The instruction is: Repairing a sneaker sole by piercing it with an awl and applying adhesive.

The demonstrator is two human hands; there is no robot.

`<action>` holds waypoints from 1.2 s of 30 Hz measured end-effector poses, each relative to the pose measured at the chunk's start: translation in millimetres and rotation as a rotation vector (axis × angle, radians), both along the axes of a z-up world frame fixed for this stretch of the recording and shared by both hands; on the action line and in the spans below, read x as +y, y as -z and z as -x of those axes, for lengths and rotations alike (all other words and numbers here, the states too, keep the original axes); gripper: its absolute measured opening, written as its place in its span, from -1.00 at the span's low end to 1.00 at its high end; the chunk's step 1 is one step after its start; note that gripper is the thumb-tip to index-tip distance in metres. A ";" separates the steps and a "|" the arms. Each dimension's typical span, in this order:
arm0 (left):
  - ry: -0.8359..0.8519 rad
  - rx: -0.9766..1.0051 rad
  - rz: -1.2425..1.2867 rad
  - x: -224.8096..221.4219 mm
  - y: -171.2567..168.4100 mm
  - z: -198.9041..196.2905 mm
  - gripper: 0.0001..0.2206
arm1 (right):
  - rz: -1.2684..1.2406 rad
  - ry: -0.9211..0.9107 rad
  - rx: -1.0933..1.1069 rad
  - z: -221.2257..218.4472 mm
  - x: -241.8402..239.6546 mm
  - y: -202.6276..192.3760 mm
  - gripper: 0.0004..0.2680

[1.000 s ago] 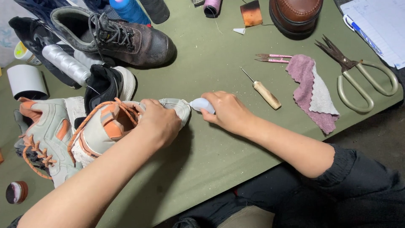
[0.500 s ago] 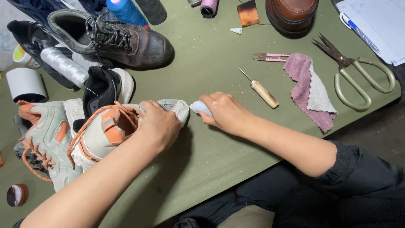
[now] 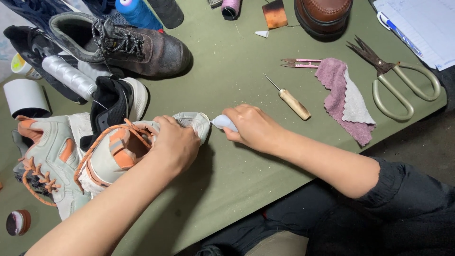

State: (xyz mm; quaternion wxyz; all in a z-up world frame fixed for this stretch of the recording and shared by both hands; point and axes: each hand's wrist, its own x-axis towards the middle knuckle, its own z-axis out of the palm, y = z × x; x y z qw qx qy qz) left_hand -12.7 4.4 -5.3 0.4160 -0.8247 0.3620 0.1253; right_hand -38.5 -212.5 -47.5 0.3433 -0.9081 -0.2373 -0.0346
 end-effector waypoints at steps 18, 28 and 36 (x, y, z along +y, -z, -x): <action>0.002 -0.005 0.021 5.2 3.5 -0.2 -0.68 | 0.040 -0.039 0.016 -7.0 1.6 4.7 -0.77; -0.021 0.003 0.018 5.2 3.2 1.1 -0.68 | 0.069 -0.072 0.012 -10.1 0.9 0.6 -0.78; -0.025 0.003 0.152 16.1 13.2 -2.9 -0.69 | 0.003 -0.037 0.066 -8.6 -3.2 -10.1 -0.77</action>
